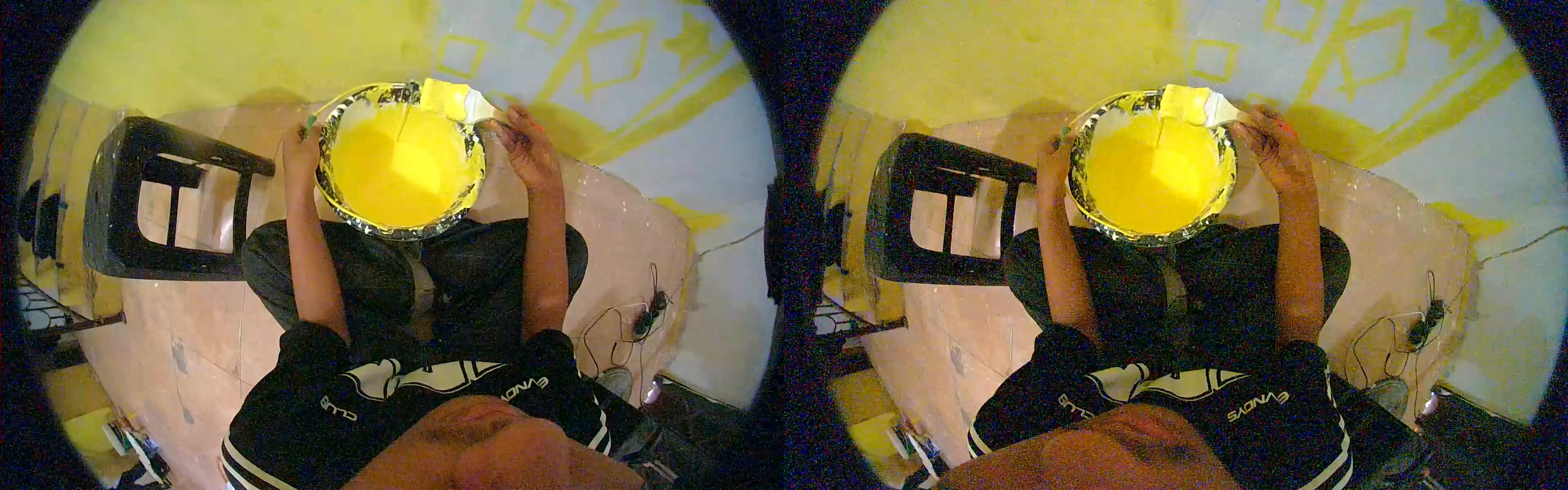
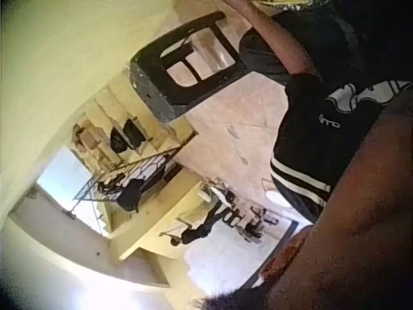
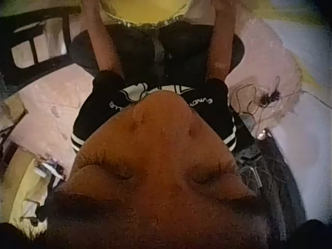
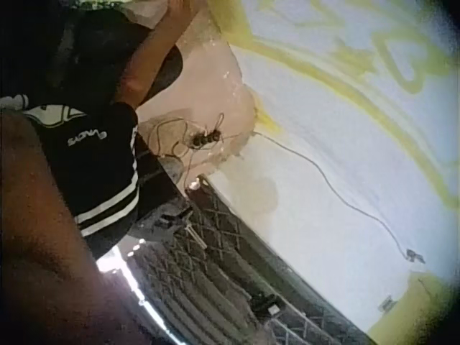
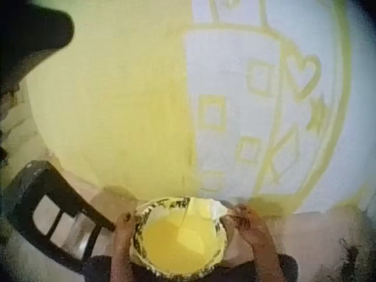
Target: The person paints yellow designs onto a white wall using a paintbrush dipped in a bucket of yellow paint.
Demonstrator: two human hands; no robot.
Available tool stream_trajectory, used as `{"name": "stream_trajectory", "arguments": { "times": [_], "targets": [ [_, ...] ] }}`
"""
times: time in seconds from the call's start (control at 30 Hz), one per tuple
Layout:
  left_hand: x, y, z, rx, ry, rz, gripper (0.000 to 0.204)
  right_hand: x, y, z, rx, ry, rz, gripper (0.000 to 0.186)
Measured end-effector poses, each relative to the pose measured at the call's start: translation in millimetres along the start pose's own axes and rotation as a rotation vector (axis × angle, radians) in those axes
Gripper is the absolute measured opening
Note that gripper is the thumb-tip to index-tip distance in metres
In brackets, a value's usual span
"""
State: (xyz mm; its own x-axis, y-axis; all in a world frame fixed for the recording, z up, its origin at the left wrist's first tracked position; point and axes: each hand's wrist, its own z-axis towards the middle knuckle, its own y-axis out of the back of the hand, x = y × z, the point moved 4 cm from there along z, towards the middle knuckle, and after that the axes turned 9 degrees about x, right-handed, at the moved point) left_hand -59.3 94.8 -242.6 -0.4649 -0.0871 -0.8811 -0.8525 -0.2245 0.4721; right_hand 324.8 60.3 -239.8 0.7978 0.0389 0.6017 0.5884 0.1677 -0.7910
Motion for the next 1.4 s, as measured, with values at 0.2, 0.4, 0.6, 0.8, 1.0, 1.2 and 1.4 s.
{"name": "stream_trajectory", "arguments": {
  "times": [0.2,0.4,0.6,0.8,1.0,1.2,1.4],
  "targets": [
    [39,-4,13,-0.097,-0.066,-0.133,0.039,10,7,-10,0.046,0.142,0.206,0.032],
    [-1,-4,-9,-0.170,-0.122,0.174,0.039,22,17,-15,0.067,0.069,0.079,0.034],
    [-19,-1,-15,-0.120,-0.087,0.266,0.036,24,10,-17,-0.088,-0.188,-0.447,0.028],
    [-5,0,1,-0.115,-0.092,0.361,0.035,38,13,-19,-0.024,-0.427,-0.813,0.024],
    [-22,-4,-12,-0.083,-0.009,0.383,0.037,41,19,-28,0.212,-0.643,-1.182,0.022],
    [-12,-2,-7,-0.126,-0.102,0.376,0.032,41,5,-34,0.360,-0.450,-0.906,0.018],
    [-35,-4,-19,-0.125,-0.043,0.425,0.031,64,18,-35,0.188,-0.264,-0.845,0.017]
  ]
}}
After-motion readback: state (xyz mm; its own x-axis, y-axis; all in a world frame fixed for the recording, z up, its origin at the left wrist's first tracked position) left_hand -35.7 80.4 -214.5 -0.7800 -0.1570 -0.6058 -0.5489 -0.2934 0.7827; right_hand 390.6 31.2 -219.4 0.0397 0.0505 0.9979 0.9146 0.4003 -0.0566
